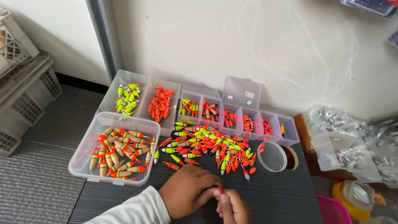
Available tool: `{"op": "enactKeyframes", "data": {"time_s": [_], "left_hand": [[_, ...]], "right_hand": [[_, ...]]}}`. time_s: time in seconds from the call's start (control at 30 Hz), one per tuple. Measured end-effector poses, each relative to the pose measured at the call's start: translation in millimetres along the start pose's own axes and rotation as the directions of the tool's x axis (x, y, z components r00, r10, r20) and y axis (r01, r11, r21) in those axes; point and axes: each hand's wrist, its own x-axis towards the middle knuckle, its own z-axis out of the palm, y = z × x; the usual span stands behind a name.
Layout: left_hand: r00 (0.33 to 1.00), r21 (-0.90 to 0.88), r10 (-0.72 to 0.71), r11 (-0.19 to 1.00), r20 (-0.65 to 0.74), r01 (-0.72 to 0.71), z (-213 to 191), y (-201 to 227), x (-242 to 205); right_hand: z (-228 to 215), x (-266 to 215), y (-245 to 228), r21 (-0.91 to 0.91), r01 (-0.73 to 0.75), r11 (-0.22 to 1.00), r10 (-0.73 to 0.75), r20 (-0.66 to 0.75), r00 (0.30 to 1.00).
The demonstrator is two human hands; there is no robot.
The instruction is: Assembling fishing floats by joining the float body with the stem.
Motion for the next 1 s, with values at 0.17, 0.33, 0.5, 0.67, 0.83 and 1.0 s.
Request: {"op": "enactKeyframes", "data": {"time_s": [0.17, 0.33, 0.5, 0.67, 0.83, 1.0], "left_hand": [[0.998, -0.010, -0.051, 0.999, 0.045, 0.052, 4, -4, -1], [0.998, -0.041, 0.067, 0.997, -0.021, -0.067, 2, -2, -1], [0.999, -0.073, 0.024, 0.997, -0.027, -0.025, -2, 6, 0], [0.999, 0.033, -0.032, 0.999, -0.013, 0.032, 4, 0, -2], [0.998, 0.057, 0.060, 0.997, -0.022, -0.059, 1, 2, -1], [0.996, 0.049, 0.023, 0.999, -0.086, -0.019, -4, 12, 3]], "right_hand": [[-9, -3, -15, 0.011, 0.051, 0.999, -0.051, 0.039, 0.998], [-16, -1, -26, 0.150, 0.090, 0.985, -0.112, 0.145, 0.983], [-16, -2, -29, 0.128, 0.126, 0.984, -0.145, 0.154, 0.977], [-16, -2, -34, 0.092, 0.161, 0.983, -0.173, 0.140, 0.975], [-18, -1, -37, 0.112, 0.133, 0.985, -0.152, 0.182, 0.971], [-25, 8, -36, 0.163, 0.028, 0.986, -0.060, 0.198, 0.978]]}}
